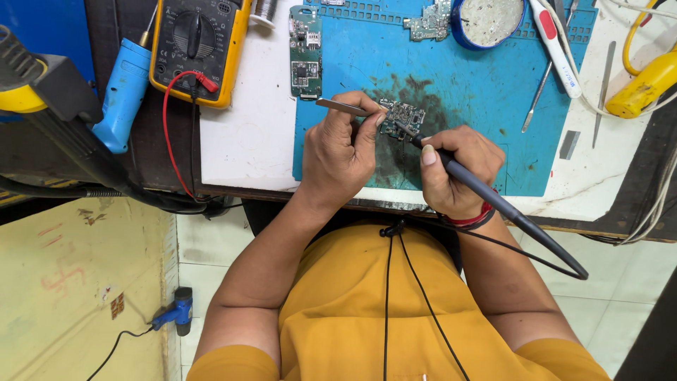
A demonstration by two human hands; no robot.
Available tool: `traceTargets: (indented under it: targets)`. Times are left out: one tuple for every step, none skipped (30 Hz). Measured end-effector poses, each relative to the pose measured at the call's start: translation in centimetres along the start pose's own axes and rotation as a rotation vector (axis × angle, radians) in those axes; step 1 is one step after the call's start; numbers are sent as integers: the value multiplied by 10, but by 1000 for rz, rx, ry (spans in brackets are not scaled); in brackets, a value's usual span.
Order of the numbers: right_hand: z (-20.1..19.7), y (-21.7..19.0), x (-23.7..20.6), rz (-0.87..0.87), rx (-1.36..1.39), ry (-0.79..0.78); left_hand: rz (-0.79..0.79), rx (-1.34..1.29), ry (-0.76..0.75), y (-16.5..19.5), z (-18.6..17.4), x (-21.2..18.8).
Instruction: The person solders components on a small circuit board at a workbench, holding the board with tweezers in one hand while applying a soldering iron with the other. They reposition the board and continue soldering different points, occasionally lifting the iron away between joints.
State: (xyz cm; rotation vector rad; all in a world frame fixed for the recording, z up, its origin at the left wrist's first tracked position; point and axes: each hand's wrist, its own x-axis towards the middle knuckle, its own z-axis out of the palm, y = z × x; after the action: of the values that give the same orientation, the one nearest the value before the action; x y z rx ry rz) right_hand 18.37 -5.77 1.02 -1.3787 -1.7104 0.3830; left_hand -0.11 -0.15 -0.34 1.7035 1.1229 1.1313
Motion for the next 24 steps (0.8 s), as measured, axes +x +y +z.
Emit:
traceTargets:
  targets:
    - [0, 0, 0, 1, 1, 1, 1, 2, 1, 0, 0, 0]
    - [0, 0, 0, 2, 2, 3, 4, 3, 1, 0, 0, 0]
    - [0, 1, 0, 1, 3, 6, 8, 5, 2, -1, 0, 1]
    - [0, 1, 0, -1, 5, 8, 11, 7, 4, -1, 0, 1]
    - [0, 1, -1, -3, 7, 9, 13, 8, 6, 0, 1, 1]
    - [1, 1, -1, -4, 9, 10, 14, 8, 8, 0, 0, 1]
    - [0, 1, -1, -1, 3, 7, 17, 8, 9, 0, 0, 1]
    - [0, 1, -1, 1, -3, 5, 19, 7, 9, 0, 1, 1]
    - [0, 1, -1, 3, -8, 2, 22, 7, 10, 0, 1, 1]
    - [0, 1, -1, 0, -6, 2, 14, 7, 6, 0, 0, 1]
    - [0, 1, 0, -4, -5, 2, 5, 7, 3, 0, 0, 0]
    - [0, 0, 1, -7, -5, 1, -4, 7, 0, 0, 0, 0]
    - [-1, -1, 2, -7, -7, 4, -2, 10, 0, 0, 1, 0]
    - [-2, -4, 3, -8, -10, 9, 1, 13, -1, 0, 0, 0]
    - [-3, -5, 4, -9, -12, 14, 5, 16, -1, -1, 0, 0]
    - [-3, -8, 6, -9, 17, 29, 6, -8, 3, -1, 0, 0]
    - [-4, -10, 8, -9, 47, 42, 6, -32, 9, -1, 0, 0]
    - [-2, -13, 10, -8, 77, 54, 5, -55, 15, -1, 0, 0]
    - [-1, -16, 13, -17, 28, 46, 14, -59, 21, 0, 0, 0]
    - [1, -18, 15, -25, -22, 39, 22, -63, 26, 0, 0, 0]
    - [2, -19, 18, -32, -72, 32, 31, -68, 30, 0, 0, 0]
    - [3, -20, 20, -48, -122, -8, 30, -51, 29, 1, 0, 0]
    - [3, -20, 22, -65, -169, -49, 30, -32, 29, 2, 0, 1]
    - [3, -20, 24, -82, -216, -90, 28, -13, 29, 2, -1, 0]
